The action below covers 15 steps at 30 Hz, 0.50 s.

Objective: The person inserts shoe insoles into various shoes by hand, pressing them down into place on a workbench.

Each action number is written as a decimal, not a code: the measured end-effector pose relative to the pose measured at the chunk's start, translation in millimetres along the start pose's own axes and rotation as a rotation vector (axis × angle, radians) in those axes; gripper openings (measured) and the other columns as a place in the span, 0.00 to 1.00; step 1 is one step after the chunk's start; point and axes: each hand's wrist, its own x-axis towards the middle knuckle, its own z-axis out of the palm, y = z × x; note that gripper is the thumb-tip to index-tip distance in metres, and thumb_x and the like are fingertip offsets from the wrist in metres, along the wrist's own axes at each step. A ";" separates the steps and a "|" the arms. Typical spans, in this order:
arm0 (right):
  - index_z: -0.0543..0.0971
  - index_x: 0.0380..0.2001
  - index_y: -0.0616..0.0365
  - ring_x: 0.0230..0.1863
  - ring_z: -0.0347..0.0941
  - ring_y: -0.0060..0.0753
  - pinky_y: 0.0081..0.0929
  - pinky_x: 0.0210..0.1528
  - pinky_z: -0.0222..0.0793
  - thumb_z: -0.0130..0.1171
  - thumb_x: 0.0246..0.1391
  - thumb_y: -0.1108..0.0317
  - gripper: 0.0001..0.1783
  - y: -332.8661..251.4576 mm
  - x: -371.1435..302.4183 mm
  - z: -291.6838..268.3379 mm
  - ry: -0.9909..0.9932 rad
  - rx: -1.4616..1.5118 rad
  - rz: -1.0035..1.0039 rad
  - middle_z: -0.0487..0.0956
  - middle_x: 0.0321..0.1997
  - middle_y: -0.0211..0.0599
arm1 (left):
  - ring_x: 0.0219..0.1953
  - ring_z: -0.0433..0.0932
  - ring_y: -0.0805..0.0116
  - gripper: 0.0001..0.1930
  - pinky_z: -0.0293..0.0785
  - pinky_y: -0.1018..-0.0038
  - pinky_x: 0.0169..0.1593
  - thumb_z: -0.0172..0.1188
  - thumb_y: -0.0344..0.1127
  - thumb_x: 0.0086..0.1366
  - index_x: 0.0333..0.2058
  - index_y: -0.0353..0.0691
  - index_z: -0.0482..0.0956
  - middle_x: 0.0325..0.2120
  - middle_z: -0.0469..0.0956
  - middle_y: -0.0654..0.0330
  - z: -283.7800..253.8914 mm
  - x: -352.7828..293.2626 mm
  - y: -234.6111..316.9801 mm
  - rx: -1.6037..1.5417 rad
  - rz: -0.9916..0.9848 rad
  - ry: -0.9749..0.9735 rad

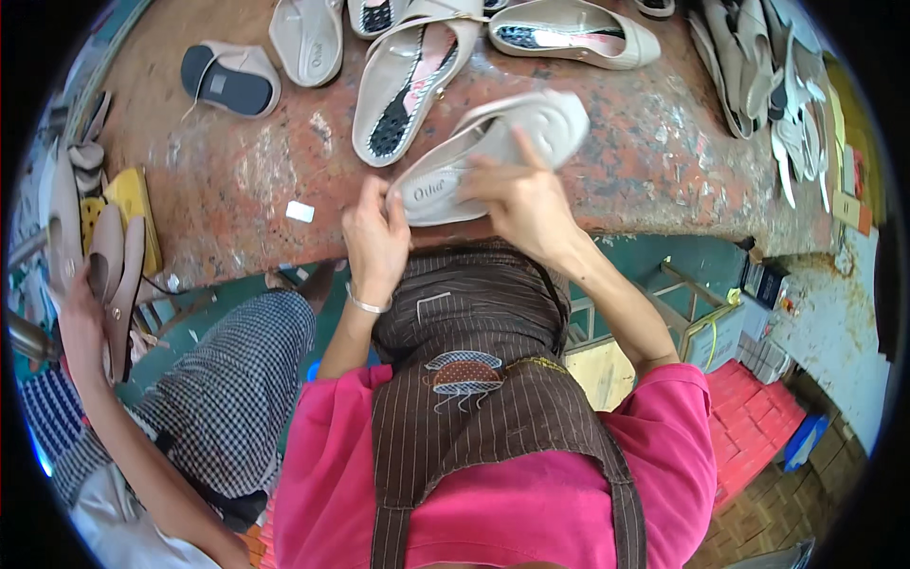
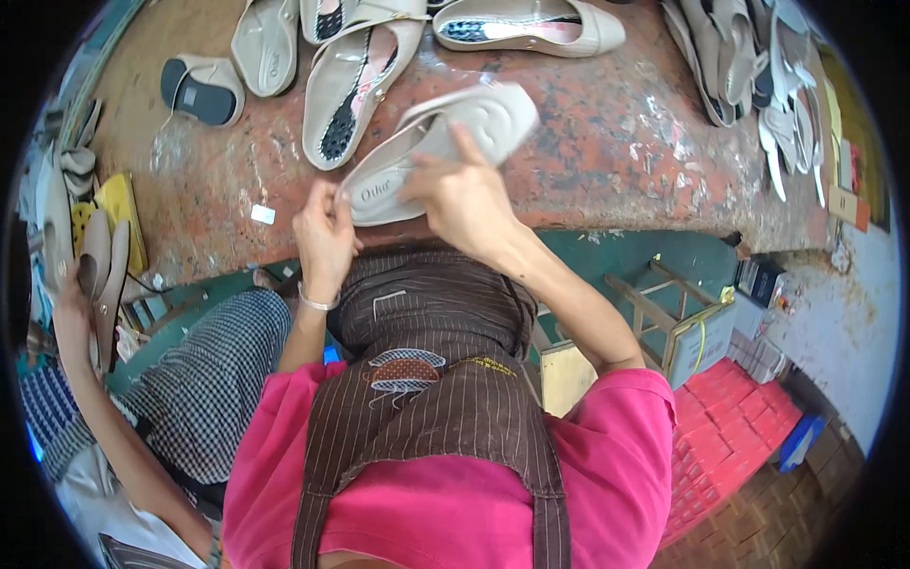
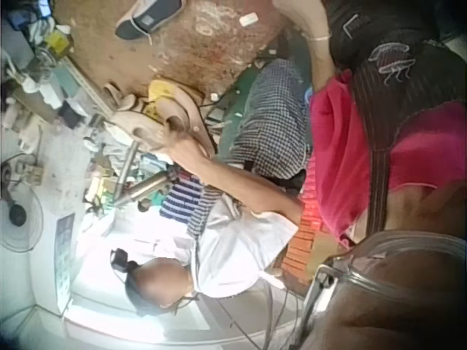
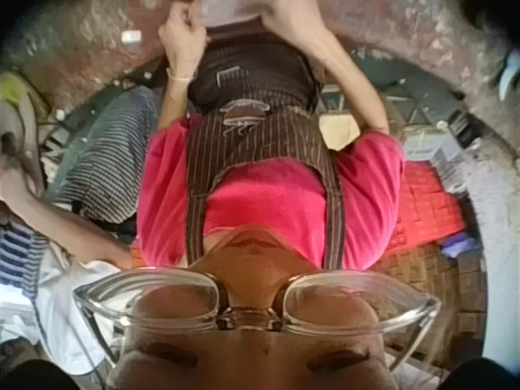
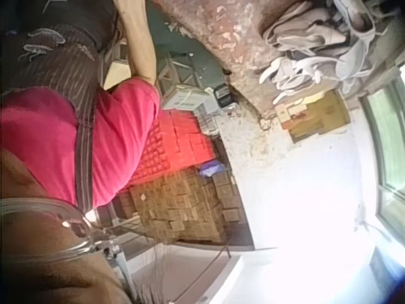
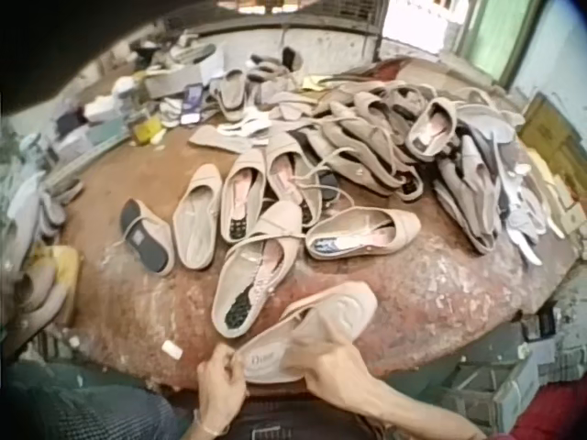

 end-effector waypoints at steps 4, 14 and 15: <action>0.84 0.42 0.59 0.53 0.80 0.50 0.51 0.71 0.56 0.64 0.49 0.75 0.14 21.5 18.8 -22.6 0.675 -0.464 0.309 0.83 0.49 0.46 | 0.20 0.80 0.46 0.09 0.72 0.55 0.25 0.62 0.33 0.65 0.31 0.38 0.71 0.15 0.77 0.50 20.9 -41.5 20.1 0.182 0.042 -0.245; 0.74 0.38 0.66 0.54 0.78 0.58 0.54 0.69 0.62 0.62 0.43 0.79 0.16 -34.4 -54.7 -12.1 0.254 -0.130 0.207 0.78 0.54 0.58 | 0.65 0.67 0.53 0.27 0.53 0.39 0.71 0.67 0.38 0.55 0.54 0.38 0.80 0.59 0.74 0.53 60.1 -70.1 38.0 0.546 0.734 -0.314; 0.74 0.38 0.65 0.57 0.77 0.58 0.58 0.71 0.56 0.60 0.45 0.79 0.14 -40.1 -61.3 -1.9 0.254 -0.171 0.204 0.77 0.56 0.58 | 0.69 0.61 0.52 0.30 0.35 0.31 0.72 0.61 0.40 0.59 0.61 0.38 0.75 0.63 0.71 0.53 64.2 -70.0 34.9 0.449 0.657 -0.411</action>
